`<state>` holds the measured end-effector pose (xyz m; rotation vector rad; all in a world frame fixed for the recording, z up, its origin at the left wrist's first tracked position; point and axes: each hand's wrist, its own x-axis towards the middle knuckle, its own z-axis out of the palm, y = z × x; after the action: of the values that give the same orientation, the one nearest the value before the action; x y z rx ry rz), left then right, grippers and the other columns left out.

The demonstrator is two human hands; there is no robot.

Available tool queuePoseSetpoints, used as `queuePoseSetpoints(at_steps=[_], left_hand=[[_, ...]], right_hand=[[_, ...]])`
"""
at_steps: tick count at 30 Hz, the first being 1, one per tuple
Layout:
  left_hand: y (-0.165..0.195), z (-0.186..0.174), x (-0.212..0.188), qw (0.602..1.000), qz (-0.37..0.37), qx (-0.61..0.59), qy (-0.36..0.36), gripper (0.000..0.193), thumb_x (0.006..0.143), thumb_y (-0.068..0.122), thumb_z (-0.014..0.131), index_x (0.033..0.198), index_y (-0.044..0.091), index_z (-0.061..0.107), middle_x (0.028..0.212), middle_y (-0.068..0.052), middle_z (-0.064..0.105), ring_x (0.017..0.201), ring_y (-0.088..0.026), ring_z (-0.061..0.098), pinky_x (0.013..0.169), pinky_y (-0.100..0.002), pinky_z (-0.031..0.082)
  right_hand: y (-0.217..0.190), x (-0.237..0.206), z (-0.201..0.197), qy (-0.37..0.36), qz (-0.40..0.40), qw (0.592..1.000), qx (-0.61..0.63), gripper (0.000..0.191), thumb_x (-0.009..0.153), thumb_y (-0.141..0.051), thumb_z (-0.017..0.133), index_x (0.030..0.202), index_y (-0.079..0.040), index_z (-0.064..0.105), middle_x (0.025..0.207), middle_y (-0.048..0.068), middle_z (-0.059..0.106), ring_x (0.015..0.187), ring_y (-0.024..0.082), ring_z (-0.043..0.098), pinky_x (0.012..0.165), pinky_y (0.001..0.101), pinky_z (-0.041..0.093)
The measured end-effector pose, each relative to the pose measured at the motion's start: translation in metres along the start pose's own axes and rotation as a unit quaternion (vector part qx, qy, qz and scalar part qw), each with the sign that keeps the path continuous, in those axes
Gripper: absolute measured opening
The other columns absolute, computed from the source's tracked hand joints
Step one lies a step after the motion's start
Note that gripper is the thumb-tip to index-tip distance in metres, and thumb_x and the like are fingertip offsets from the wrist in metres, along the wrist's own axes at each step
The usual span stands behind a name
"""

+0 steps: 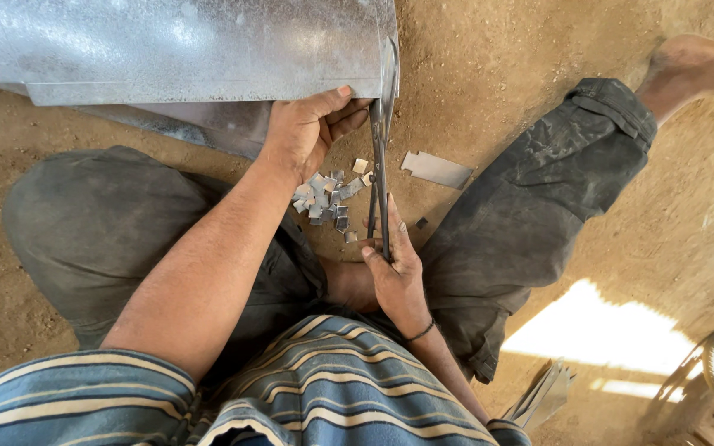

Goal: The person sits on the ground in a workshop and cuts galvanized sheet metal into quarter-circle pieces using hand shears, trimming edges and letting small offcut squares accumulate beside them, then sets the cut pieces on a stack of finished sheets.

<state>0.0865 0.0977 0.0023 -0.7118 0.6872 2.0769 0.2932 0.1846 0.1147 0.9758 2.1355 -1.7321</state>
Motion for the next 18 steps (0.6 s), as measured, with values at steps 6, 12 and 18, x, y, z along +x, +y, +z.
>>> queuePoseSetpoints(at_steps=[6,12,18], left_hand=[[-0.001,0.000,-0.002,1.000,0.003,-0.006,-0.012,0.028,0.091,0.002,0.072,0.116,-0.009,0.065,0.112,-0.022,0.074,0.106,-0.030,0.075,0.093,-0.038,0.066],[-0.003,-0.001,0.000,1.000,0.016,-0.003,-0.012,0.027,0.089,0.001,0.071,0.113,-0.006,0.065,0.111,-0.022,0.074,0.104,-0.031,0.075,0.091,-0.041,0.066],[-0.003,-0.002,-0.004,1.000,0.013,-0.012,-0.023,0.024,0.090,0.000,0.072,0.112,-0.009,0.068,0.111,-0.023,0.074,0.106,-0.032,0.075,0.093,-0.043,0.066]], right_hand=[[0.014,-0.001,0.008,0.056,0.050,0.994,-0.082,0.046,0.104,-0.010,0.060,0.147,-0.001,0.047,0.127,0.011,0.060,0.107,0.013,0.058,0.093,0.0277,0.051],[0.033,0.002,0.007,0.030,0.086,0.995,-0.034,0.031,0.104,-0.027,0.059,0.123,-0.002,0.061,0.094,-0.001,0.067,0.089,0.008,0.058,0.081,0.0263,0.049],[0.039,0.004,0.006,0.033,0.095,0.992,-0.082,0.017,0.097,-0.017,0.069,0.103,-0.003,0.062,0.079,0.001,0.060,0.074,0.009,0.052,0.067,0.0285,0.049]])
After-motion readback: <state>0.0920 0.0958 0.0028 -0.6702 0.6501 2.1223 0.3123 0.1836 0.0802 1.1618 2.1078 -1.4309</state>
